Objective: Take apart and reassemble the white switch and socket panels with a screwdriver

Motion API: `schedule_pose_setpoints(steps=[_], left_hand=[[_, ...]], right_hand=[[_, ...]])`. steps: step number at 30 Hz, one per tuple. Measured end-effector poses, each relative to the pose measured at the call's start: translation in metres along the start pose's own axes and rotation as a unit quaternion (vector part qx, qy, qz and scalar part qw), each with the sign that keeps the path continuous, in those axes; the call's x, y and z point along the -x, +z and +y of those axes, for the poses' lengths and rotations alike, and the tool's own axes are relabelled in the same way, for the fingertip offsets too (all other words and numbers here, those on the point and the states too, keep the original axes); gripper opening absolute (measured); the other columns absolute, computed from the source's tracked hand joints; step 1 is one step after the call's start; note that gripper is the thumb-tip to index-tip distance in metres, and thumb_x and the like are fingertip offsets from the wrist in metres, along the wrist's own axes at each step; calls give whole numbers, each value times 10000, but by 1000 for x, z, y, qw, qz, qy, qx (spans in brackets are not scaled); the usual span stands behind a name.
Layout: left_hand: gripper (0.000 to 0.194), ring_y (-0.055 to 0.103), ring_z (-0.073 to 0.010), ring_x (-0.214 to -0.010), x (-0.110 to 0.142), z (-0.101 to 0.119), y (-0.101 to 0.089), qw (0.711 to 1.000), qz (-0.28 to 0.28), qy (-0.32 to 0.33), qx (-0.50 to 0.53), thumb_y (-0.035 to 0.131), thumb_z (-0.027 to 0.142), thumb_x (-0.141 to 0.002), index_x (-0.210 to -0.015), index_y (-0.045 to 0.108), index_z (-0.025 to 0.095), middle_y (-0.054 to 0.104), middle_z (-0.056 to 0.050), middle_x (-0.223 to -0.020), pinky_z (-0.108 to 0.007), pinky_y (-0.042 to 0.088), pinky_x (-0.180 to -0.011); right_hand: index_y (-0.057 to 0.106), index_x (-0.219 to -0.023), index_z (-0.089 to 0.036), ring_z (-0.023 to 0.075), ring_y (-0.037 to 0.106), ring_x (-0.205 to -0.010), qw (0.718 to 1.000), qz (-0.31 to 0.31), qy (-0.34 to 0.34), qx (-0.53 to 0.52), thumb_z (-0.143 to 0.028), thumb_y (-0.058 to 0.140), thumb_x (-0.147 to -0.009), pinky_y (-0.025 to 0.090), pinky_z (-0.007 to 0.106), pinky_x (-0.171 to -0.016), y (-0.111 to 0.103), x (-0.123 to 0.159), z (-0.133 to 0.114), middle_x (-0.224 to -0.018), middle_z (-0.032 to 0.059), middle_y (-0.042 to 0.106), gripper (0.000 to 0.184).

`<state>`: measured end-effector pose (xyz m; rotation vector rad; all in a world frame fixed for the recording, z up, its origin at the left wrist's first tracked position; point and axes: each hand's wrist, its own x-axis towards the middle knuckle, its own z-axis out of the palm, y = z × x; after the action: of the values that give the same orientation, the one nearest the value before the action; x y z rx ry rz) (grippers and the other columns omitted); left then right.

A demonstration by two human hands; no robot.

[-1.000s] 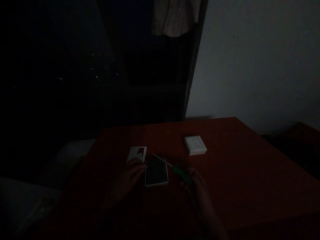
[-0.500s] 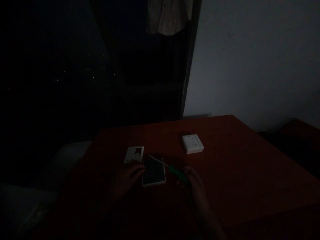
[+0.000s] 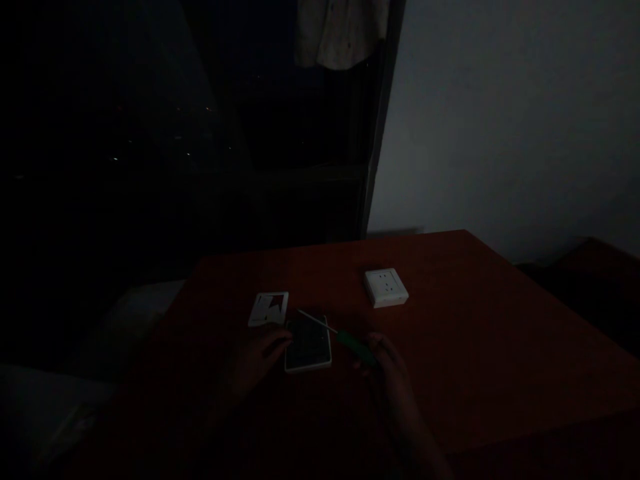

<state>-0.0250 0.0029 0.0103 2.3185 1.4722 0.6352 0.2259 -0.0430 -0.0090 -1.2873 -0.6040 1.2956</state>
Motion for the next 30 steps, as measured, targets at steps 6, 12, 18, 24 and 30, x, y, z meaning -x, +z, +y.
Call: schedule_pose_setpoints(steps=[6, 12, 18, 24, 30], left_hand=[[170, 664, -163, -865, 0, 1, 0, 1000, -3, 19, -10, 539, 142, -873, -930, 668, 236, 705, -10, -943, -282, 530, -783], [193, 658, -162, -875, 0, -1, 2, 999, -1, 33, -18, 530, 136, -878, -932, 679, 245, 695, -5, -958, -279, 530, -793], [201, 646, -154, -876, 1, -1, 6, 999, -3, 51, -3, 538, 94, -875, -944, 670, 229, 683, -11, -965, -265, 524, -780], [198, 649, -149, -868, 0, 1, 5, 999, 6, 41, 12, 540, 95, -870, -926, 675, 228, 675, -14, -958, -258, 525, -769], [200, 647, -150, -861, 0, 1, 7, 999, 14, 16, 26, 561, 89, -845, -888, 690, 234, 680, -10, -939, -264, 528, -780]], right_hand=[[676, -801, -236, 175, 601, -624, 1000, -10, 10, -22, -464, 700, -708, 470, 291, -560, 1, -1, 2, -774, 6, 641, 247], [673, -801, -231, 175, 595, -612, 1000, -15, 17, -20, -458, 704, -707, 452, 286, -553, -2, -3, 7, -725, 1, 637, 248], [688, -801, -225, 172, 587, -604, 1000, 10, 19, -21, -440, 752, -647, 451, 280, -529, 2, 1, -1, -792, 22, 653, 272], [678, -884, -238, 160, 599, -622, 999, 14, 37, -25, -476, 718, -692, 451, 265, -542, 1, -1, 5, -807, -1, 650, 309], [682, -822, -238, 178, 586, -609, 1000, -11, 24, -12, -482, 691, -716, 453, 292, -562, -1, -1, 4, -730, 4, 649, 267]])
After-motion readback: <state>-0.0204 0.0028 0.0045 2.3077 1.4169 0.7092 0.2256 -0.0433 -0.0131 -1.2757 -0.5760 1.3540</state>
